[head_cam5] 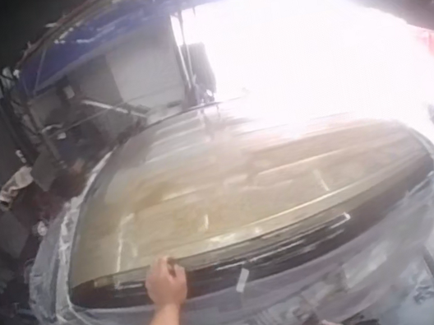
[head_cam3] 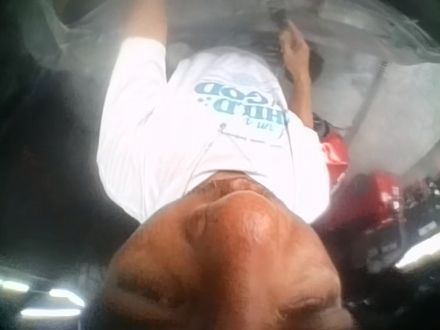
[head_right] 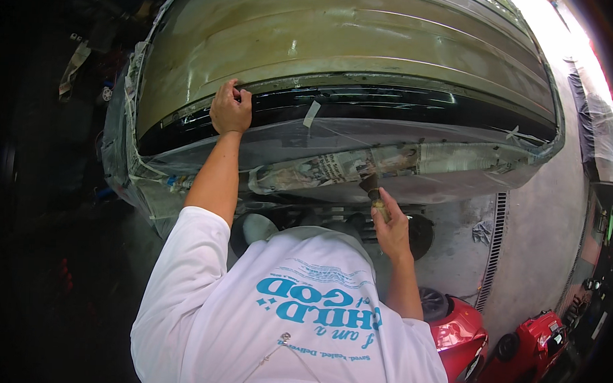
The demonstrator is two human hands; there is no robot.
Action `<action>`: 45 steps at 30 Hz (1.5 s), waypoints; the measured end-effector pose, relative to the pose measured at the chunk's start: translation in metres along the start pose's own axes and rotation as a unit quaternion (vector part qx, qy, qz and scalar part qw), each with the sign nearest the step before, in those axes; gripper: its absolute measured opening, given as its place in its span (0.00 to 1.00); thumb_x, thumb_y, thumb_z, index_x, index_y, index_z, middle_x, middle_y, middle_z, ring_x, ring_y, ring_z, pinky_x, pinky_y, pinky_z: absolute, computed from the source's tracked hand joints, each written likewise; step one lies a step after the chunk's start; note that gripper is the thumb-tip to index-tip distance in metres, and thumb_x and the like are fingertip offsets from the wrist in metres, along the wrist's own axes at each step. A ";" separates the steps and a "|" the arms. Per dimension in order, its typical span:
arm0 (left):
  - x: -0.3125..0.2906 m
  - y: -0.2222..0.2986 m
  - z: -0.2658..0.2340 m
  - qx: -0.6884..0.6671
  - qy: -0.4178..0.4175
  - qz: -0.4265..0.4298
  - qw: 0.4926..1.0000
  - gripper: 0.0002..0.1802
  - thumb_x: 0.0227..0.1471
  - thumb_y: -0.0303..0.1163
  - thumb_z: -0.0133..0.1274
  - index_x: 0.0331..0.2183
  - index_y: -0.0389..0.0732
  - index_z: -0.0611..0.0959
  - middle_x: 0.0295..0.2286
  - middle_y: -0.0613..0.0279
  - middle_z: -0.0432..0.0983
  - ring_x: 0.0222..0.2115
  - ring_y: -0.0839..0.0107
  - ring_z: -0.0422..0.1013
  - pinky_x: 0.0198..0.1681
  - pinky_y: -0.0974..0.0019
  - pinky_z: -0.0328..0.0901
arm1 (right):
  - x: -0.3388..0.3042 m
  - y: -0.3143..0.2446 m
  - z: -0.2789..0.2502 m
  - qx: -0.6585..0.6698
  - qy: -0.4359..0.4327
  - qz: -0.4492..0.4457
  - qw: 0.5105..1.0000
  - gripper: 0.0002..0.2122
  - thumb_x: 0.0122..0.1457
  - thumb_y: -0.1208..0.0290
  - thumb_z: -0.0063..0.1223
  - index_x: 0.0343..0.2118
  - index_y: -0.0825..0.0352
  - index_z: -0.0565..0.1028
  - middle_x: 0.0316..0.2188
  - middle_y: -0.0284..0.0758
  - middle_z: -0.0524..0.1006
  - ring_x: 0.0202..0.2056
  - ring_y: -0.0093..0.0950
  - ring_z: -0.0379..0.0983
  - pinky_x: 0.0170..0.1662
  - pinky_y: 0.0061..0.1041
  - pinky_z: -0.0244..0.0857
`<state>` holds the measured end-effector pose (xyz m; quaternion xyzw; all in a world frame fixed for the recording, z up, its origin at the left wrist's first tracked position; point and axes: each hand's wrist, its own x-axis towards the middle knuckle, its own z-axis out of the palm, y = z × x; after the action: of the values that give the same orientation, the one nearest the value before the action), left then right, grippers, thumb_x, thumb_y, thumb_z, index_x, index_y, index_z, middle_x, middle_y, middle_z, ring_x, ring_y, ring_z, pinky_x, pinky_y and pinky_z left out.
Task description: The person applies a dark adhesive along the rear window seal of a car using a small tool. They repeatedly dip the tool into a container to reload adhesive and continue working along the seal.
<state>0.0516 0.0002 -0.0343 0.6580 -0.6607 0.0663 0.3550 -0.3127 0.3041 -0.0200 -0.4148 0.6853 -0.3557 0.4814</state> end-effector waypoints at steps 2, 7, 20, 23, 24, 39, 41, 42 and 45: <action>0.000 0.001 -0.001 0.000 -0.007 -0.007 1.000 0.17 0.51 0.37 0.59 0.44 0.45 0.84 0.31 0.65 0.78 0.36 0.58 0.77 0.43 0.52 0.71 | 0.009 0.001 0.000 0.028 0.005 -0.030 0.999 0.29 0.68 0.78 0.55 0.71 0.67 0.65 0.32 0.29 0.77 0.30 0.15 0.69 0.35 0.18 0.67; 0.001 0.001 -0.002 0.000 -0.001 0.001 1.000 0.18 0.51 0.36 0.59 0.45 0.45 0.84 0.30 0.65 0.78 0.36 0.58 0.77 0.43 0.52 0.71 | 0.033 -0.006 -0.001 0.100 0.036 -0.086 0.991 0.29 0.70 0.75 0.52 0.73 0.68 0.61 0.32 0.28 0.75 0.28 0.16 0.68 0.34 0.19 0.67; 0.001 -0.002 0.000 -0.015 0.022 0.011 1.000 0.17 0.51 0.35 0.58 0.44 0.44 0.84 0.29 0.65 0.78 0.35 0.57 0.78 0.42 0.52 0.72 | 0.130 -0.108 -0.019 -0.059 0.148 -0.234 0.959 0.19 0.71 0.66 0.58 0.60 0.70 0.76 0.36 0.31 0.80 0.35 0.18 0.74 0.41 0.22 0.69; 0.000 -0.001 -0.001 -0.032 0.034 0.005 0.999 0.17 0.51 0.35 0.58 0.44 0.44 0.84 0.29 0.65 0.78 0.34 0.58 0.78 0.41 0.52 0.72 | 0.142 -0.128 -0.003 -0.088 0.161 -0.261 0.948 0.18 0.70 0.66 0.60 0.58 0.69 0.77 0.37 0.32 0.82 0.37 0.19 0.75 0.44 0.22 0.70; 0.000 -0.001 -0.001 -0.039 0.036 -0.001 0.999 0.17 0.51 0.35 0.58 0.43 0.44 0.84 0.29 0.65 0.78 0.34 0.58 0.78 0.41 0.52 0.72 | 0.144 -0.132 0.003 -0.074 0.157 -0.254 0.951 0.18 0.69 0.67 0.60 0.58 0.68 0.77 0.37 0.32 0.82 0.37 0.18 0.75 0.44 0.22 0.70; -0.001 -0.003 -0.002 -0.061 0.040 -0.003 0.997 0.16 0.51 0.35 0.58 0.44 0.42 0.84 0.31 0.65 0.79 0.36 0.60 0.77 0.42 0.54 0.72 | 0.131 -0.172 0.013 -0.263 0.170 -0.354 0.882 0.17 0.62 0.74 0.66 0.54 0.66 0.82 0.39 0.41 0.84 0.36 0.33 0.82 0.44 0.29 0.74; -0.002 -0.005 -0.001 -0.063 0.048 0.002 0.997 0.16 0.52 0.34 0.58 0.43 0.42 0.84 0.30 0.65 0.79 0.35 0.60 0.77 0.42 0.54 0.72 | 0.139 -0.186 0.005 -0.331 0.146 -0.409 0.838 0.16 0.61 0.74 0.66 0.52 0.64 0.82 0.41 0.41 0.84 0.39 0.41 0.83 0.45 0.34 0.75; -0.002 -0.005 0.000 -0.064 0.058 0.009 0.996 0.16 0.52 0.34 0.58 0.43 0.42 0.84 0.28 0.65 0.78 0.34 0.60 0.77 0.41 0.54 0.72 | 0.143 -0.192 0.003 -0.371 0.147 -0.388 0.831 0.15 0.61 0.73 0.66 0.51 0.64 0.82 0.42 0.39 0.84 0.40 0.42 0.83 0.45 0.35 0.75; -0.002 -0.007 0.002 -0.065 0.070 0.015 0.995 0.15 0.52 0.33 0.58 0.43 0.42 0.84 0.27 0.66 0.77 0.32 0.61 0.77 0.40 0.54 0.72 | 0.158 -0.203 0.004 -0.466 0.139 -0.366 0.794 0.12 0.61 0.69 0.65 0.48 0.62 0.83 0.44 0.36 0.84 0.43 0.43 0.82 0.46 0.39 0.75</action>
<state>0.0574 -0.0006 -0.0398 0.6171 -0.6472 0.0745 0.4412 -0.2933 0.0782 0.1018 -0.7546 0.6250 -0.1965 -0.0367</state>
